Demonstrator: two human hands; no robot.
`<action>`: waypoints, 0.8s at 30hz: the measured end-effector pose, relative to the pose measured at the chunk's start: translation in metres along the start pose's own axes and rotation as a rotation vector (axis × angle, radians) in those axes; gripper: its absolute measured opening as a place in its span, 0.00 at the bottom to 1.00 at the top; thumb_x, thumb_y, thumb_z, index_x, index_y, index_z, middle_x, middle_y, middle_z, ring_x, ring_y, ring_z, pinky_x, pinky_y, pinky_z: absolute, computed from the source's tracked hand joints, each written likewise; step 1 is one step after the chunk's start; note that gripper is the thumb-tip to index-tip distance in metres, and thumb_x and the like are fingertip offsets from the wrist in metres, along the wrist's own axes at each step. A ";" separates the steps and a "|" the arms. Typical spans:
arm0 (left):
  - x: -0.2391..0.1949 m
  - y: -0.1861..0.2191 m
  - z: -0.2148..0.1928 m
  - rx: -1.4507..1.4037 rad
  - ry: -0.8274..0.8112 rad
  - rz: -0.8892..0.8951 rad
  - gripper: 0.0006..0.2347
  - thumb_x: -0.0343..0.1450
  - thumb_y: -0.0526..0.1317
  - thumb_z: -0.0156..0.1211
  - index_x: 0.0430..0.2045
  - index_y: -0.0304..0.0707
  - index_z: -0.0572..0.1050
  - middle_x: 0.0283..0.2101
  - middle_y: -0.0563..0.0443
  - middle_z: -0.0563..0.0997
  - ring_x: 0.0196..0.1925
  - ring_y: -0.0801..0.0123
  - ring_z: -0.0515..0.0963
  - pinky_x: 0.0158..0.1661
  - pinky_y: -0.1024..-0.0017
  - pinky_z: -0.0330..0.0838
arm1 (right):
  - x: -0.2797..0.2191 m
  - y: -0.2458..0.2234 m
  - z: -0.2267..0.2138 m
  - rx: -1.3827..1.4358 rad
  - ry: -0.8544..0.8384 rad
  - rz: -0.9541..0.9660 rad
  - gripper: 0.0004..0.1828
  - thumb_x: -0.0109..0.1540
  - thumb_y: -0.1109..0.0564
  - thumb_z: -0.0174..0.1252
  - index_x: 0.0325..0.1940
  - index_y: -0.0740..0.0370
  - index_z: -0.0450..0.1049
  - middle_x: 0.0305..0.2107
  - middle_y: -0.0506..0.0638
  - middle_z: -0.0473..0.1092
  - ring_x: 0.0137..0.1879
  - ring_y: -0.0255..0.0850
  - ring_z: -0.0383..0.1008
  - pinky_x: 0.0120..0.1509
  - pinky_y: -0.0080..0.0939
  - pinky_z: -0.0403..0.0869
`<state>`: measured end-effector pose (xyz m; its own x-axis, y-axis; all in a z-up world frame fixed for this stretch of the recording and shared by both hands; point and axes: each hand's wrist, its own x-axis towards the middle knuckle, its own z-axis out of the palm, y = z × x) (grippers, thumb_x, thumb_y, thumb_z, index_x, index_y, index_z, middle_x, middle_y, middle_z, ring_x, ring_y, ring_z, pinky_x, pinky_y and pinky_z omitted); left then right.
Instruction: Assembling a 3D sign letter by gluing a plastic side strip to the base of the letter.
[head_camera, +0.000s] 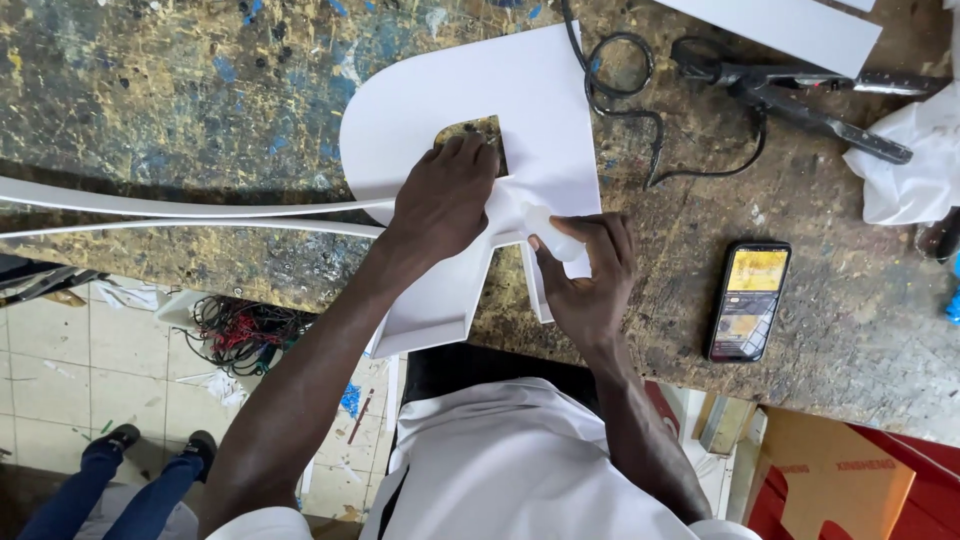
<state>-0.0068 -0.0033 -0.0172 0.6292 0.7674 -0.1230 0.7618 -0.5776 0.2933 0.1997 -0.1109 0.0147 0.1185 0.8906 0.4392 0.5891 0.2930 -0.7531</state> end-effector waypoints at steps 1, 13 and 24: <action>-0.001 0.001 -0.001 0.000 -0.001 0.001 0.15 0.67 0.31 0.67 0.47 0.36 0.75 0.52 0.38 0.79 0.57 0.40 0.85 0.49 0.49 0.81 | -0.001 0.000 0.001 -0.001 0.000 0.001 0.14 0.63 0.64 0.81 0.50 0.63 0.85 0.37 0.52 0.75 0.43 0.50 0.75 0.51 0.50 0.70; -0.002 0.002 -0.005 -0.007 0.019 -0.002 0.10 0.73 0.34 0.66 0.45 0.39 0.74 0.49 0.41 0.77 0.53 0.45 0.86 0.48 0.51 0.81 | -0.003 -0.003 0.002 -0.011 -0.010 0.000 0.13 0.63 0.64 0.80 0.50 0.62 0.85 0.38 0.51 0.76 0.44 0.49 0.76 0.51 0.50 0.72; 0.000 0.000 -0.001 -0.011 0.008 -0.013 0.10 0.71 0.32 0.65 0.44 0.42 0.73 0.48 0.44 0.77 0.52 0.48 0.85 0.47 0.52 0.82 | -0.005 0.001 0.000 -0.023 -0.005 0.001 0.13 0.65 0.64 0.78 0.51 0.60 0.83 0.38 0.50 0.74 0.44 0.49 0.75 0.50 0.50 0.71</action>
<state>-0.0073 -0.0026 -0.0161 0.6183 0.7768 -0.1195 0.7680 -0.5648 0.3019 0.1999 -0.1147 0.0114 0.1148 0.8927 0.4358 0.6071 0.2842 -0.7421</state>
